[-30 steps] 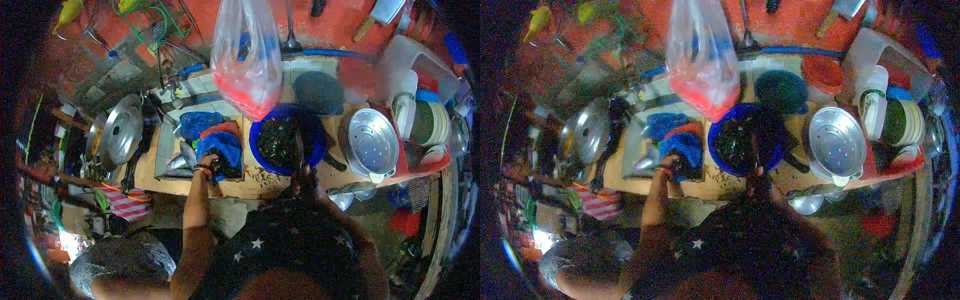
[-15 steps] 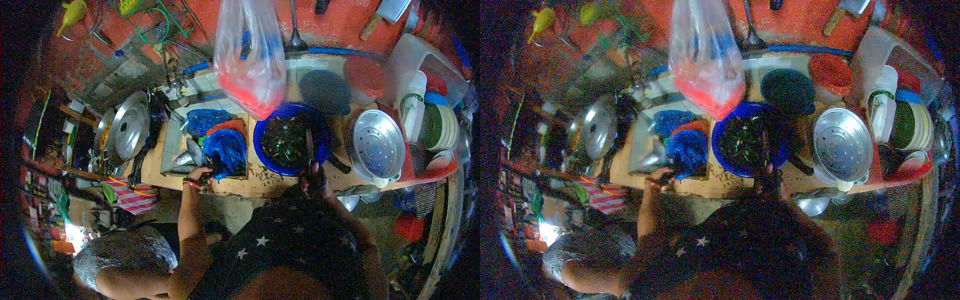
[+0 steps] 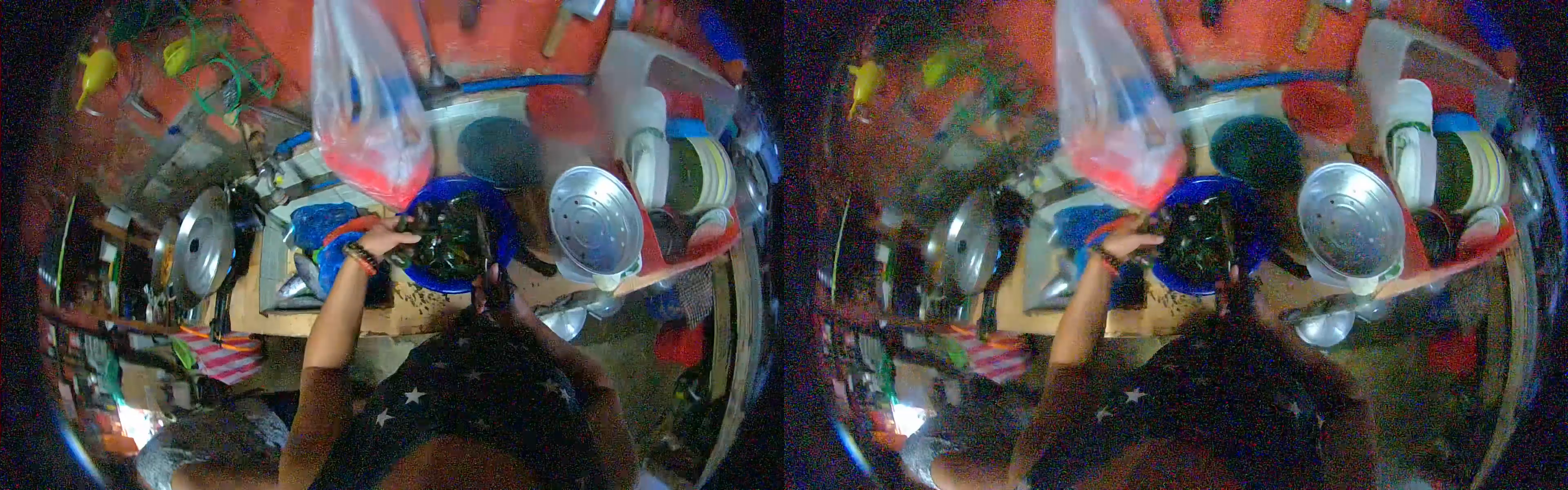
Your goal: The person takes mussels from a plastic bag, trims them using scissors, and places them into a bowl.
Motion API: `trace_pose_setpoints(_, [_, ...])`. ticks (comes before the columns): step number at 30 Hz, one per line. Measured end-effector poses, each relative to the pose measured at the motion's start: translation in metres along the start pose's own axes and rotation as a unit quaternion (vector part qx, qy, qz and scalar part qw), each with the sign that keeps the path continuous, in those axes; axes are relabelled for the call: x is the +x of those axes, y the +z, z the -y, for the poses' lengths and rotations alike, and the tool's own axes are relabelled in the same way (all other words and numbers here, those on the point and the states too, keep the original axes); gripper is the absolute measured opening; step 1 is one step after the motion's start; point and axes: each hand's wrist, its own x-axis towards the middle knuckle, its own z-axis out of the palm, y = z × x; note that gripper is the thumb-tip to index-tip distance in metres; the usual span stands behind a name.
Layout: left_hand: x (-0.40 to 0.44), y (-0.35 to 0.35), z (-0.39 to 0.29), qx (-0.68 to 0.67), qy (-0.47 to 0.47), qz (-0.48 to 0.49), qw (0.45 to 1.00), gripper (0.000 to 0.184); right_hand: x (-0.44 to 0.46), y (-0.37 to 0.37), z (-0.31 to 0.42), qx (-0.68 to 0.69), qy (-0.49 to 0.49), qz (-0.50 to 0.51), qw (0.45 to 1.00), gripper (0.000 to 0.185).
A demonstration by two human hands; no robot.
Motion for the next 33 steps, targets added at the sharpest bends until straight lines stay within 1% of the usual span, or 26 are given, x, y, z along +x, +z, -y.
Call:
trace_pose_setpoints(1, [0.007, 0.008, -0.01, 0.005, 0.0, 0.009, 1.0, 0.041, -0.001, -0.004, -0.001, -0.019, -0.029, 0.007, 0.999, 0.053])
trace_pose_setpoints(2, [0.014, 0.015, -0.02, 0.105, 0.002, 0.042, 0.994, 0.043, -0.003, -0.007, -0.002, -0.037, -0.058, 0.014, 0.998, 0.052])
trace_pose_setpoints(3, [0.019, 0.02, -0.026, 0.205, 0.006, 0.074, 0.976, 0.045, -0.006, -0.006, -0.001, -0.03, -0.064, 0.009, 0.997, 0.052])
trace_pose_setpoints(4, [0.024, 0.023, -0.027, 0.211, 0.006, 0.082, 0.974, 0.045, -0.01, -0.003, 0.001, -0.026, -0.07, -0.026, 0.997, 0.052])
trace_pose_setpoints(5, [0.029, 0.024, -0.025, 0.148, -0.002, 0.063, 0.987, 0.047, -0.014, -0.002, 0.004, -0.021, -0.074, -0.061, 0.995, 0.051])
trace_pose_setpoints(6, [0.034, 0.023, -0.022, 0.084, -0.012, 0.042, 0.995, 0.048, -0.019, -0.001, 0.006, -0.013, -0.079, -0.066, 0.995, 0.051])
trace_pose_setpoints(8, [0.041, 0.016, -0.02, 0.06, -0.037, 0.024, 0.997, 0.043, -0.027, -0.002, 0.011, -0.068, -0.145, -0.064, 0.985, 0.051])
trace_pose_setpoints(11, [0.04, 0.003, -0.023, 0.019, -0.011, 0.009, 1.0, 0.042, -0.024, -0.014, 0.013, -0.05, -0.156, -0.045, 0.985, 0.052])
trace_pose_setpoints(12, [0.037, -0.002, -0.024, 0.021, -0.012, 0.013, 1.0, 0.042, -0.023, -0.019, 0.012, -0.048, -0.158, -0.048, 0.985, 0.052])
trace_pose_setpoints(14, [0.026, -0.009, -0.026, 0.01, 0.004, -0.007, 1.0, 0.037, -0.022, -0.03, 0.01, -0.054, -0.124, -0.019, 0.991, 0.053])
trace_pose_setpoints(15, [0.018, -0.01, -0.029, 0.018, 0.008, -0.034, 0.999, 0.033, -0.022, -0.03, 0.009, -0.054, -0.124, -0.021, 0.991, 0.053])
trace_pose_setpoints(17, [0.016, -0.027, -0.012, 0.034, -0.005, -0.03, 0.999, 0.032, -0.022, -0.026, 0.009, -0.029, -0.131, -0.065, 0.989, 0.053])
trace_pose_setpoints(18, [0.016, -0.036, -0.002, 0.05, -0.018, -0.027, 0.998, 0.032, -0.021, -0.024, 0.01, -0.03, -0.13, -0.065, 0.989, 0.053])
trace_pose_setpoints(20, [0.01, -0.046, 0.012, 0.044, -0.02, -0.039, 0.998, 0.03, -0.021, -0.021, 0.013, -0.101, -0.17, -0.053, 0.979, 0.053])
trace_pose_setpoints(21, [0.007, -0.05, 0.019, 0.044, -0.022, -0.05, 0.998, 0.029, -0.021, -0.018, 0.014, -0.104, -0.167, -0.052, 0.979, 0.053])
trace_pose_setpoints(23, [0.001, -0.059, 0.035, 0.051, -0.032, -0.079, 0.995, 0.027, -0.023, -0.011, 0.017, -0.162, -0.185, -0.04, 0.969, 0.052])
trace_pose_setpoints(24, [0.007, -0.074, 0.064, 0.047, -0.032, -0.082, 0.995, 0.027, -0.025, -0.002, 0.02, -0.165, -0.182, -0.038, 0.969, 0.052])
trace_pose_setpoints(25, [0.017, -0.093, 0.105, 0.111, 0.069, -0.125, 0.984, 0.03, -0.027, 0.009, 0.024, -0.128, -0.176, -0.052, 0.975, 0.053])
trace_pose_setpoints(26, [0.02, -0.102, 0.129, 0.173, 0.169, -0.166, 0.956, 0.034, -0.028, 0.014, 0.026, -0.091, -0.17, -0.066, 0.979, 0.054])
trace_pose_setpoints(27, [0.008, -0.099, 0.122, 0.322, 0.13, -0.231, 0.909, 0.041, -0.023, 0.007, 0.022, -0.096, -0.166, -0.064, 0.979, 0.054])
trace_pose_setpoints(28, [-0.003, -0.094, 0.12, 0.318, 0.128, -0.236, 0.909, 0.041, -0.017, -0.004, 0.017, -0.119, -0.149, -0.06, 0.98, 0.055])
trace_pose_setpoints(29, [-0.013, -0.088, 0.12, 0.455, 0.121, -0.321, 0.822, 0.043, -0.012, -0.013, 0.012, -0.143, -0.132, -0.055, 0.979, 0.055])
trace_pose_setpoints(30, [-0.021, -0.084, 0.124, 0.577, 0.11, -0.394, 0.707, 0.044, -0.012, -0.011, 0.012, -0.146, -0.131, -0.054, 0.979, 0.055])
trace_pose_setpoints(31, [-0.011, -0.097, 0.144, 0.501, 0.08, -0.407, 0.759, 0.04, -0.012, -0.01, 0.012, -0.151, -0.114, -0.07, 0.979, 0.055])
trace_pose_setpoints(32, [0.0, -0.106, 0.166, 0.499, 0.08, -0.407, 0.761, 0.04, -0.012, -0.009, 0.011, -0.155, -0.096, -0.087, 0.979, 0.055])
trace_pose_setpoints(33, [0.003, -0.096, 0.149, 0.333, 0.16, -0.386, 0.845, 0.037, -0.013, -0.005, 0.012, -0.158, -0.094, -0.088, 0.979, 0.055])
